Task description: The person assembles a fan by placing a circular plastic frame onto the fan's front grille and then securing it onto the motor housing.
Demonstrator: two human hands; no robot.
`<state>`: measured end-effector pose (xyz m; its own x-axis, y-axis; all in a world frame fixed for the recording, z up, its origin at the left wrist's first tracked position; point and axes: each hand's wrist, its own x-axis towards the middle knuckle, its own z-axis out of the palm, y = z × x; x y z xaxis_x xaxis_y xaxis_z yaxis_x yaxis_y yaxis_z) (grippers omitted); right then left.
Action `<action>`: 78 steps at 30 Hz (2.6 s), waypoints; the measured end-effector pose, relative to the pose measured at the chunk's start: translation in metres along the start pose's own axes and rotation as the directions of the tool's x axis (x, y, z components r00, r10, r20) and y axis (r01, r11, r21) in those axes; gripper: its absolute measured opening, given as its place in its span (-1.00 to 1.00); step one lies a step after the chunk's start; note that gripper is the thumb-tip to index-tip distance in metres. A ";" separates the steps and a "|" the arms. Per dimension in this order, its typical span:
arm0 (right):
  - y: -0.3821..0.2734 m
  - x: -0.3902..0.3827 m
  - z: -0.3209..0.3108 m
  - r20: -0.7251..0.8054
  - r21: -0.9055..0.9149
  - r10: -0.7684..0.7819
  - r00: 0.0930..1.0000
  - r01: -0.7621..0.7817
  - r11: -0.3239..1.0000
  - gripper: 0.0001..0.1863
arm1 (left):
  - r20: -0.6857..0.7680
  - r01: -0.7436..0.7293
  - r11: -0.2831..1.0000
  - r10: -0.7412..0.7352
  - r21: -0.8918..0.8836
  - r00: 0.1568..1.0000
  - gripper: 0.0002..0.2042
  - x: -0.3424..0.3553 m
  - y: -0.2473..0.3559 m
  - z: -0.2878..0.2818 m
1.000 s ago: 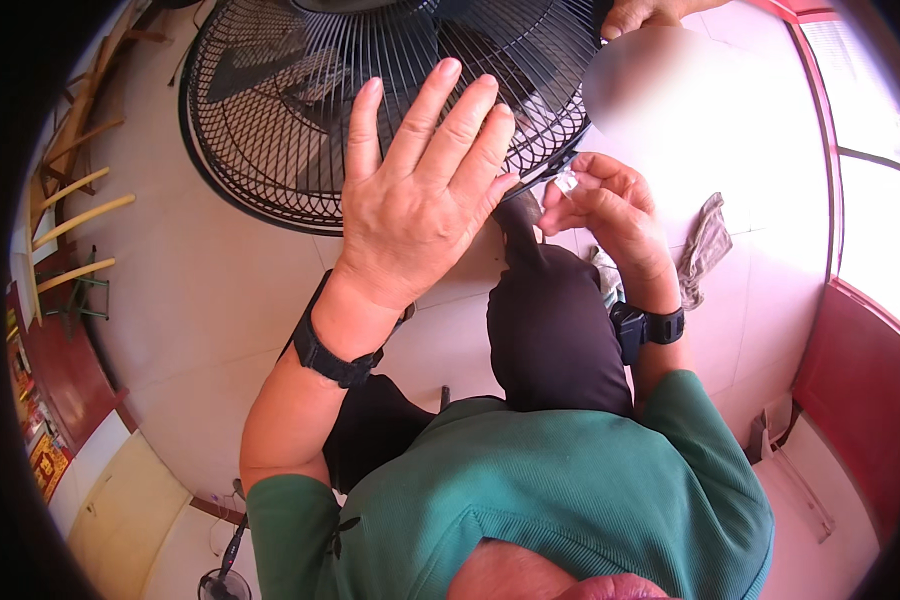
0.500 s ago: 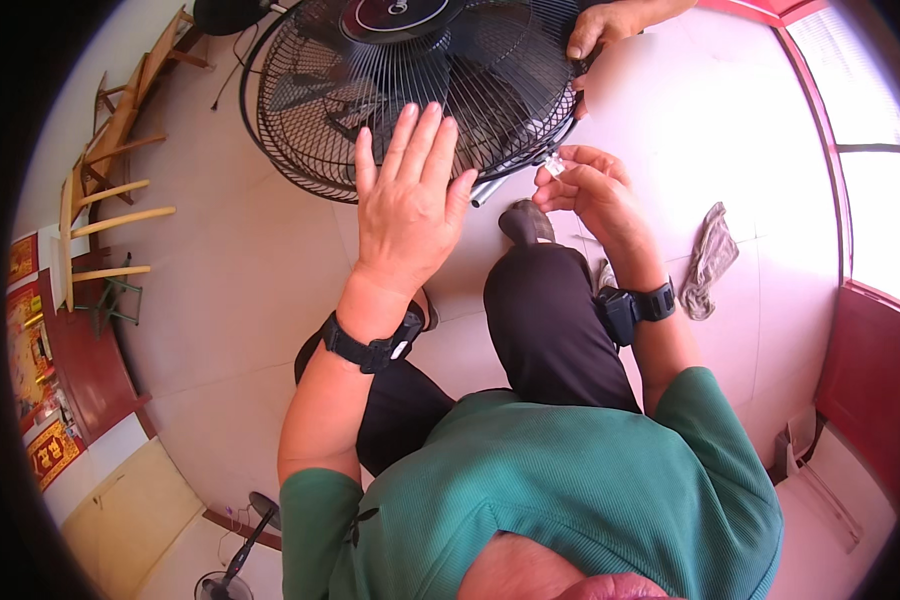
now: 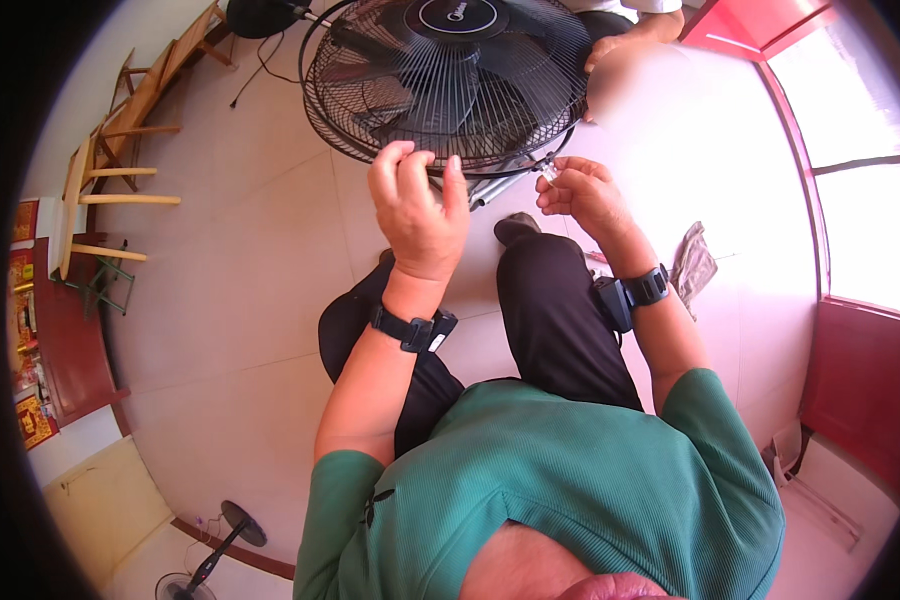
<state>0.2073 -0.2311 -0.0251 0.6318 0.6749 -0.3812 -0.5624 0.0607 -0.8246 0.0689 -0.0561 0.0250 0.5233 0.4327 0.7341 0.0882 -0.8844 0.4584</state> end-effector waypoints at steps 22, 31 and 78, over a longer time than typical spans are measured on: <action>-0.003 0.011 0.009 -0.031 0.132 0.153 0.988 -0.147 0.980 -0.85 | 0.205 0.664 0.719 -0.631 -0.207 0.748 -0.38 0.007 -0.024 -0.003; -0.013 0.007 0.021 -0.068 0.139 0.247 0.967 -0.236 0.962 -0.88 | 0.790 0.831 -0.246 -0.523 -0.499 0.320 -0.75 0.007 -0.031 0.001; 0.000 0.013 0.011 -0.208 0.216 0.236 0.949 -0.191 0.957 -0.89 | 0.857 0.844 -0.254 -0.358 -0.472 0.371 -0.88 -0.010 -0.021 0.005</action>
<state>0.2095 -0.2139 -0.0252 0.5777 0.5022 -0.6435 -0.7745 0.0883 -0.6264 0.0663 -0.0421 0.0057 0.8888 0.3271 -0.3209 0.0195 0.6727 0.7397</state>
